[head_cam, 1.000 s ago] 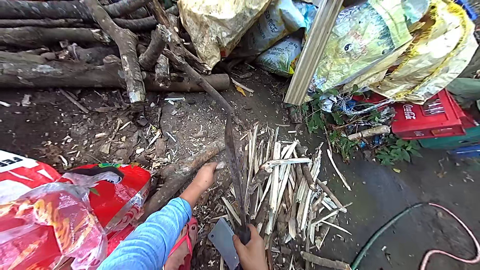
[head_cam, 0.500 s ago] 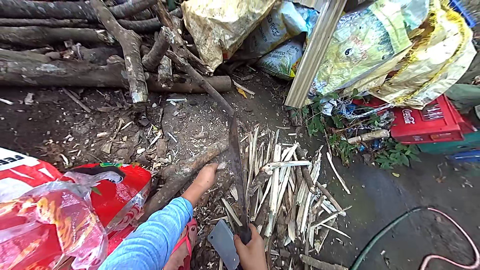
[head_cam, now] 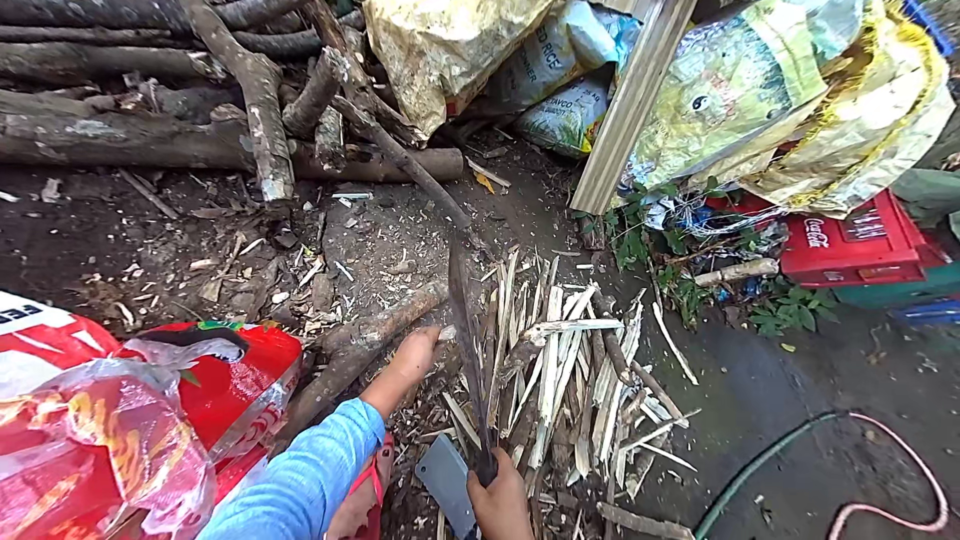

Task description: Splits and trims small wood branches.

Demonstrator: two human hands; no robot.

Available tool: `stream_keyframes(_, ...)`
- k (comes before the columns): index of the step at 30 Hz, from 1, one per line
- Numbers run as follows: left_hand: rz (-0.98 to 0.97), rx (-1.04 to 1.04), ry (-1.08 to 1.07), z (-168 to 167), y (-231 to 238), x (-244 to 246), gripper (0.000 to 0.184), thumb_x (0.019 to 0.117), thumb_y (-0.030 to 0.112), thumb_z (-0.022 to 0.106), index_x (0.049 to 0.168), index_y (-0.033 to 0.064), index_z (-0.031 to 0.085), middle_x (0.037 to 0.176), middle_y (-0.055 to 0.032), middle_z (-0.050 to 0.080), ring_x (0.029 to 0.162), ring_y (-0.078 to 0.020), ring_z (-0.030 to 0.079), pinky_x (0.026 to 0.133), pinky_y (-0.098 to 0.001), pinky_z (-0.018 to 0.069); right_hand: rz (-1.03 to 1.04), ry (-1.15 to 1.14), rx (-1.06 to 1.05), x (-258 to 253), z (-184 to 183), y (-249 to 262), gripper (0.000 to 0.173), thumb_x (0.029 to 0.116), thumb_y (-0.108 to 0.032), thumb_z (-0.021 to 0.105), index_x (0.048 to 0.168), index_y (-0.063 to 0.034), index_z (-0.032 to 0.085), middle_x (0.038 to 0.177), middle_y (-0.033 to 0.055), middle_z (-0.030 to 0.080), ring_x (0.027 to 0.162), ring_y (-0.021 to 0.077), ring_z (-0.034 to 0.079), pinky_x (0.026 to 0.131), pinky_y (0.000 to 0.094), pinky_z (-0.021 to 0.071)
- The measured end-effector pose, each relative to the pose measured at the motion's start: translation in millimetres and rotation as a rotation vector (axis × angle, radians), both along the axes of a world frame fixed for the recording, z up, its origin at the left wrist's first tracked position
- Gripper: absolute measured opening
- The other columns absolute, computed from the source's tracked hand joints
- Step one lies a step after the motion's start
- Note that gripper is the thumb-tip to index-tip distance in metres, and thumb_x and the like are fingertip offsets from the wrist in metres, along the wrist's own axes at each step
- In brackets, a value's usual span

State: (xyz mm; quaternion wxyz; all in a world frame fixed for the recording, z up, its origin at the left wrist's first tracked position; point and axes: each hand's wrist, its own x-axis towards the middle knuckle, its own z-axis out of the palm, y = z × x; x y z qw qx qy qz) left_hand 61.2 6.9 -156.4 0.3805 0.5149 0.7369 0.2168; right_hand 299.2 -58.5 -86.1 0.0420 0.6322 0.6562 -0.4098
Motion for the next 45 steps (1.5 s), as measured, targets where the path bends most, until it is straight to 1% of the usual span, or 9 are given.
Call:
stream_keyframes(15, -0.085, 0.026, 0.045, 13.4, 12.1, -3.3, 0.032, 0.1064, 0.012, 0.053, 0.131, -0.0078, 0.059, 0.132, -0.0290, 0.062, 0.127, -0.0425, 0.060, 0.112, -0.0540, 0.0435, -0.054, 0.037, 0.052, 6.6, 0.2, 6.6, 0.039, 0.0886, -0.012, 0.072, 0.120, 0.0092, 0.064, 0.086, 0.0229, 0.069, 0.081, 0.0355, 0.068, 0.078, 0.0549, 0.0544)
stream_keyframes(19, -0.099, -0.029, 0.011, -11.9, 6.0, -2.3, 0.038, 0.1072, 0.014, 0.053, 0.138, -0.0069, 0.055, 0.137, -0.0290, 0.060, 0.132, -0.0419, 0.057, 0.115, -0.0530, 0.0410, -0.014, -0.049, -0.046, 1.3, -12.1, 1.3, 0.045, 0.0918, -0.014, 0.070, 0.130, 0.0071, 0.060, 0.098, 0.0245, 0.071, 0.093, 0.0381, 0.071, 0.087, 0.0555, 0.0552)
stream_keyframes(24, -0.098, 0.067, 0.036, 15.6, 12.1, -5.7, 0.031, 0.1061, 0.013, 0.054, 0.128, -0.0091, 0.060, 0.127, -0.0297, 0.064, 0.123, -0.0428, 0.062, 0.110, -0.0535, 0.0448, -0.047, 0.039, 0.067, 3.0, -6.7, 0.4, 0.041, 0.0882, -0.012, 0.072, 0.122, 0.0100, 0.063, 0.088, 0.0247, 0.070, 0.082, 0.0376, 0.070, 0.080, 0.0562, 0.0553)
stream_keyframes(27, -0.114, -0.024, -0.014, -12.6, 9.0, -3.1, 0.037, 0.1078, 0.016, 0.053, 0.137, -0.0061, 0.056, 0.133, -0.0287, 0.062, 0.128, -0.0421, 0.059, 0.113, -0.0546, 0.0425, 0.010, -0.090, -0.050, 1.5, -14.9, 7.8, 0.044, 0.0927, -0.016, 0.069, 0.130, 0.0052, 0.061, 0.101, 0.0241, 0.072, 0.097, 0.0381, 0.071, 0.090, 0.0557, 0.0548)
stream_keyframes(33, -0.104, 0.075, 0.007, 0.1, 9.7, -1.9, 0.032, 0.1069, 0.014, 0.053, 0.129, -0.0081, 0.061, 0.128, -0.0288, 0.065, 0.125, -0.0420, 0.061, 0.112, -0.0527, 0.0430, -0.023, -0.016, 0.045, 6.3, -18.9, 1.9, 0.040, 0.0900, -0.013, 0.072, 0.123, 0.0083, 0.063, 0.092, 0.0245, 0.071, 0.086, 0.0378, 0.071, 0.082, 0.0562, 0.0556)
stream_keyframes(35, -0.099, -0.026, -0.045, -20.6, 1.3, -0.6, 0.036, 0.1055, 0.013, 0.057, 0.137, -0.0053, 0.057, 0.135, -0.0283, 0.061, 0.129, -0.0418, 0.059, 0.113, -0.0544, 0.0422, -0.012, -0.083, -0.036, 6.8, -27.1, 1.5, 0.043, 0.0927, -0.015, 0.070, 0.130, 0.0052, 0.061, 0.100, 0.0243, 0.072, 0.094, 0.0380, 0.072, 0.089, 0.0556, 0.0553)
stream_keyframes(39, 0.060, 0.008, -0.123, -12.6, -23.9, -12.0, 0.092, 0.0891, 0.012, 0.080, 0.162, 0.0010, 0.025, 0.160, -0.0266, 0.037, 0.147, -0.0413, 0.041, 0.122, -0.0536, 0.0337, -0.059, 0.066, 0.048, 14.8, -8.9, 8.1, 0.039, 0.0873, -0.013, 0.074, 0.118, 0.0079, 0.065, 0.086, 0.0208, 0.069, 0.080, 0.0323, 0.068, 0.078, 0.0523, 0.0548)
stream_keyframes(43, 0.288, 0.129, -0.142, 9.7, -65.5, -26.5, 0.093, 0.0887, 0.012, 0.079, 0.161, -0.0010, 0.022, 0.161, -0.0248, 0.038, 0.148, -0.0389, 0.041, 0.121, -0.0524, 0.0350, -0.150, 0.167, 0.228, 15.7, -6.9, -8.6, 0.040, 0.0861, -0.009, 0.074, 0.117, 0.0142, 0.064, 0.086, 0.0252, 0.069, 0.079, 0.0343, 0.069, 0.078, 0.0530, 0.0561)
stream_keyframes(45, 0.341, 0.101, -0.131, 12.3, -79.1, -27.6, 0.090, 0.0902, 0.010, 0.077, 0.161, -0.0008, 0.023, 0.159, -0.0250, 0.041, 0.146, -0.0376, 0.044, 0.121, -0.0507, 0.0366, -0.128, 0.034, 0.082, 14.2, -25.9, -2.1, 0.041, 0.0905, -0.011, 0.072, 0.123, 0.0104, 0.063, 0.097, 0.0275, 0.071, 0.092, 0.0394, 0.071, 0.087, 0.0567, 0.0553)
